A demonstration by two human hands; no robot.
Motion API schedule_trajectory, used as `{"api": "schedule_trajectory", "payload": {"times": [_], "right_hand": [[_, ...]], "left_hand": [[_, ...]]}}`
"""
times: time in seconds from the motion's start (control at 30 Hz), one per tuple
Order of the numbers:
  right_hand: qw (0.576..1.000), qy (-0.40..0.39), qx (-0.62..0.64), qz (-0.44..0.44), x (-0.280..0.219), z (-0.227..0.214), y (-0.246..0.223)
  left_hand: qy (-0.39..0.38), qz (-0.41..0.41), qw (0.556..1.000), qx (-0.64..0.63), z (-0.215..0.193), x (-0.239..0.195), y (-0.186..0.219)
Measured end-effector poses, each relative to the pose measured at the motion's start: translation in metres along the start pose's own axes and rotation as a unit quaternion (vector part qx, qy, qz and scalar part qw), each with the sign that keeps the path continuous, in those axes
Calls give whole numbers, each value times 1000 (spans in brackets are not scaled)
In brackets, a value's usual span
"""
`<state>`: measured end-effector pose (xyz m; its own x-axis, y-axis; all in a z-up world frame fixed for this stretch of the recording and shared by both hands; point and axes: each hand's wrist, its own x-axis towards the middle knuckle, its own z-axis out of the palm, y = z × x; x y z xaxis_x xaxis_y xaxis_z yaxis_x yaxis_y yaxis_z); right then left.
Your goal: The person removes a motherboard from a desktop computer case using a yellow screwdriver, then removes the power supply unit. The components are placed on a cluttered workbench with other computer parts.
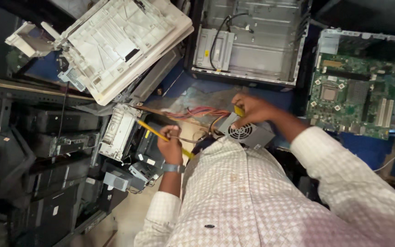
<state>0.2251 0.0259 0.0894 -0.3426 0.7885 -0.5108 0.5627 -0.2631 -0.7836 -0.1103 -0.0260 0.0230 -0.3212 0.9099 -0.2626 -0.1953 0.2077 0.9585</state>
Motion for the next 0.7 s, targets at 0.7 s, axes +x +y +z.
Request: {"api": "schedule_trajectory", "payload": {"times": [0.7], "right_hand": [[947,225,-154,-169,63,26,111]], "left_hand": [[-247,-84,965,-15,-18,18,-7]]}}
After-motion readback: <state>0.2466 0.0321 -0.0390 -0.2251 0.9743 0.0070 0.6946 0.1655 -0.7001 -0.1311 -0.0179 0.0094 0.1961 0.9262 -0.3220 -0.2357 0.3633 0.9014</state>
